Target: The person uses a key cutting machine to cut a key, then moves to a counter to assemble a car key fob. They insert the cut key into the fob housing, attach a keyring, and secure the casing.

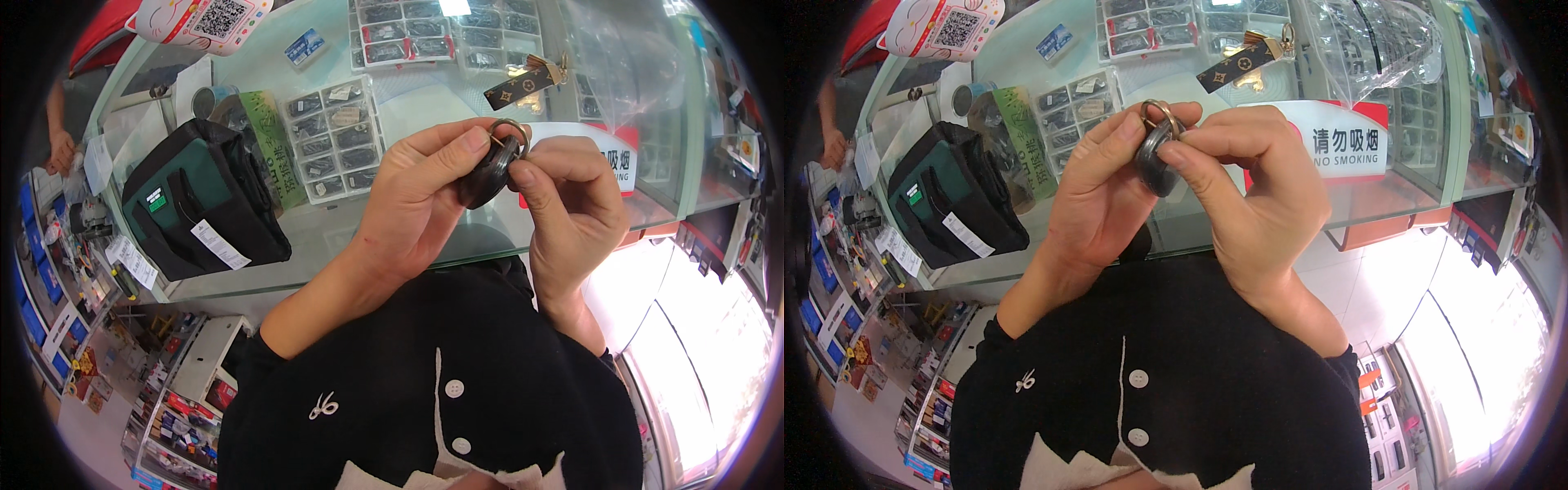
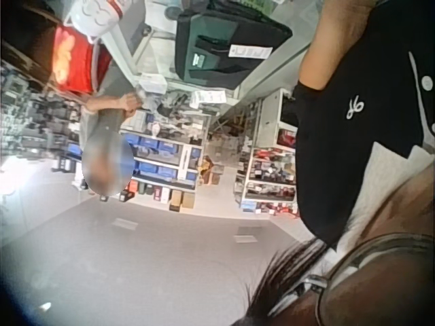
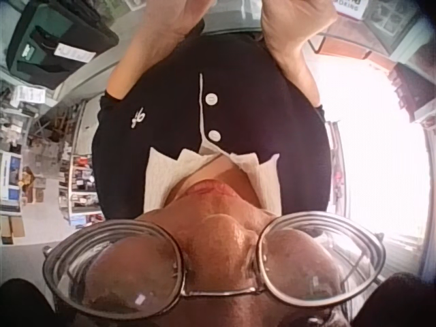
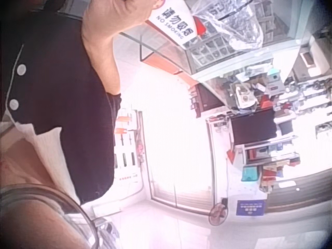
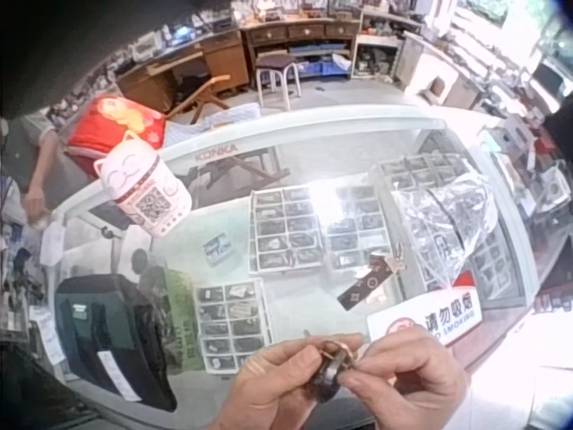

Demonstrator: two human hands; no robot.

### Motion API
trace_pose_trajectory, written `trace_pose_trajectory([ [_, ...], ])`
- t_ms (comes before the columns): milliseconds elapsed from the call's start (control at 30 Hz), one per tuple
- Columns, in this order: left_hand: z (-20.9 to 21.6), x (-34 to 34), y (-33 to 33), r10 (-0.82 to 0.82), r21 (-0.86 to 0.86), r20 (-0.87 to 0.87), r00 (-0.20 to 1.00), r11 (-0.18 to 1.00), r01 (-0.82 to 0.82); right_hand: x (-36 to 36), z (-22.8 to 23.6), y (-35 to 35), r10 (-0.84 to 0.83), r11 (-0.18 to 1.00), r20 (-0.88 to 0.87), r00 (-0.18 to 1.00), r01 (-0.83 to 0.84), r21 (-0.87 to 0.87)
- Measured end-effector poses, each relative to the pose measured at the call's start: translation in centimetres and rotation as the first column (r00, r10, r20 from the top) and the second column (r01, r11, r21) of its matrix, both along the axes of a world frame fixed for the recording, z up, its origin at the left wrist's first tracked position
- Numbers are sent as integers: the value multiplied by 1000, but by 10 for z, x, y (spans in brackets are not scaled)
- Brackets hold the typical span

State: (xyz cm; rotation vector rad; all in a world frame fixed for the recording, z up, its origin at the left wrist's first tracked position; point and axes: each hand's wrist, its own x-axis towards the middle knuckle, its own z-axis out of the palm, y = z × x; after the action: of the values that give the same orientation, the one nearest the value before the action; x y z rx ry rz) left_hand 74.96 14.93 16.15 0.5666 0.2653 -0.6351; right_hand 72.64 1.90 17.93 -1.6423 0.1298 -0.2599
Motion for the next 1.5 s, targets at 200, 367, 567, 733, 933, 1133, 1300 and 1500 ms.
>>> trace_pose_trajectory([
  [200,-1,0,1,-12,-12,5,1000,1000,12,-1,2,-2,14,998,-56,998,-11,68],
  [367,-1,-1,2,-22,-9,18,1000,1000,22,-1,2,-3,22,1000,-2,1000,-22,19],
  [567,1,-1,2,-10,24,39,999,1000,9,1,4,-4,33,947,-160,987,20,320],
  [733,1,-3,2,22,49,85,996,998,-26,1,1,-2,38,950,-139,990,7,313],
  [933,1,-4,1,62,65,104,993,995,-69,-3,1,2,14,976,-86,996,5,216],
  [1133,2,-3,2,68,98,62,996,992,-74,-3,1,-1,70,994,-53,996,-65,92],
  [1300,1,-3,2,70,103,83,994,992,-78,-4,1,1,58,994,-21,998,-55,93],
  [1500,-1,-3,2,75,68,87,993,994,-81,-6,3,2,53,998,6,999,-53,30],
])
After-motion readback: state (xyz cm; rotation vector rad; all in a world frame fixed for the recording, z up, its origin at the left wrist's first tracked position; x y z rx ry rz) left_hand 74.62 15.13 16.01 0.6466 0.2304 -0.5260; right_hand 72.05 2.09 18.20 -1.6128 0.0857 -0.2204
